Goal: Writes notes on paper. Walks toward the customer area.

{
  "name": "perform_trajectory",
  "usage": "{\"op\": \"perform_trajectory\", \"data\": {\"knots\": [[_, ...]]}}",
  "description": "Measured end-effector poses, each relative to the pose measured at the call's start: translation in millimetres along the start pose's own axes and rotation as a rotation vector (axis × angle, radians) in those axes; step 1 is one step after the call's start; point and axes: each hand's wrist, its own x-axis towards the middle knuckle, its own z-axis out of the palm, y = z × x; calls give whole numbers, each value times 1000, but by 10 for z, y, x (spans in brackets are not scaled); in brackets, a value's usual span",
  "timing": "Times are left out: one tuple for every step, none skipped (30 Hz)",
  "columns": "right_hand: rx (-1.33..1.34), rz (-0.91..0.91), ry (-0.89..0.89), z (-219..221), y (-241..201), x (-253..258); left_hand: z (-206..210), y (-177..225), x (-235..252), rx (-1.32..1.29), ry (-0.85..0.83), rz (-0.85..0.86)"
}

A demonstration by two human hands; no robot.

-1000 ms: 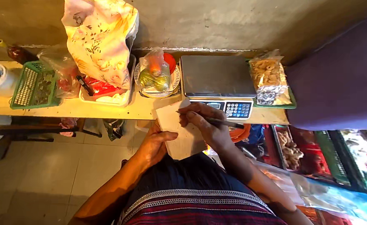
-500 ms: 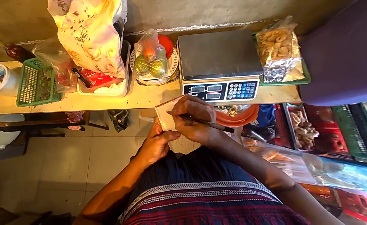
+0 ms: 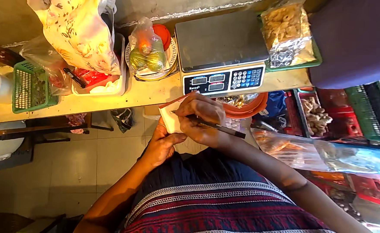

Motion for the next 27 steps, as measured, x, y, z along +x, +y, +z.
{"op": "perform_trajectory", "data": {"knots": [[-2, -16, -7, -12, 2, -17, 4, -2, -2, 2, -9, -3], [5, -19, -4, -27, 0, -27, 6, -5, 0, 8, -19, -5], [12, -11, 8, -45, -6, -32, 9, -6, 5, 17, -30, -7], [14, -2, 29, -54, -12, -36, 10, -14, 9, 21, -40, -4], [9, 1, 48, -58, -15, -43, 9, -28, 11, 21, -49, 0], [2, -2, 55, -61, -13, -56, 10, -41, 13, 19, -55, 0], [-2, -13, 54, -66, -10, -72, 14, -50, 14, 10, -55, -6], [-4, -28, 51, -77, -8, -85, 23, -49, 15, 5, -54, -15], [-6, -29, 49, -93, -17, -93, 35, -46, 16, 3, -56, -22], [-10, -22, 54, -109, -29, -100, 42, -45, 17, 5, -63, -25], [-17, -15, 66, -120, -36, -108, 45, -48, 17, 10, -71, -28], [-20, -14, 76, -126, -37, -119, 50, -51, 17, 16, -71, -35], [-20, -16, 82, -129, -32, -131, 56, -54, 20, 23, -64, -43], [-13, -20, 79, -136, -24, -143, 63, -55, 25, 29, -57, -50], [2, -20, 78, -145, -15, -151, 63, -54, 30, 30, -58, -55], [24, -17, 86, -156, -9, -158, 61, -53, 35, 29, -62, -60], [39, -24, 101, -166, -1, -167, 63, -51, 37, 37, -63, -64], [49, -41, 123, -173, 4, -182, 69, -52, 37, 43, -58, -63], [41, -60, 138, -181, 1, -198, 76, -50, 37, 46, -60, -61], [16, -73, 141, -192, -14, -214, 82, -47, 39, 45, -69, -59], [-17, -82, 133, -202, -33, -230, 85, -45, 39, 37, -80, -55], [-43, -86, 117, -211, -46, -245, 86, -45, 37, 29, -88, -52], [-54, -86, 101, -218, -49, -256, 89, -44, 37, 29, -91, -51], [-55, -88, 93, -219, -44, -264, 89, -45, 38, 31, -97, -51], [-54, -89, 90, -220, -36, -268, 93, -47, 41, 40, -94, -52], [-56, -93, 92, -219, -27, -266, 100, -49, 46, 47, -90, -51], [-64, -104, 94, -212, -17, -262, 106, -51, 50, 50, -91, -47]]}}
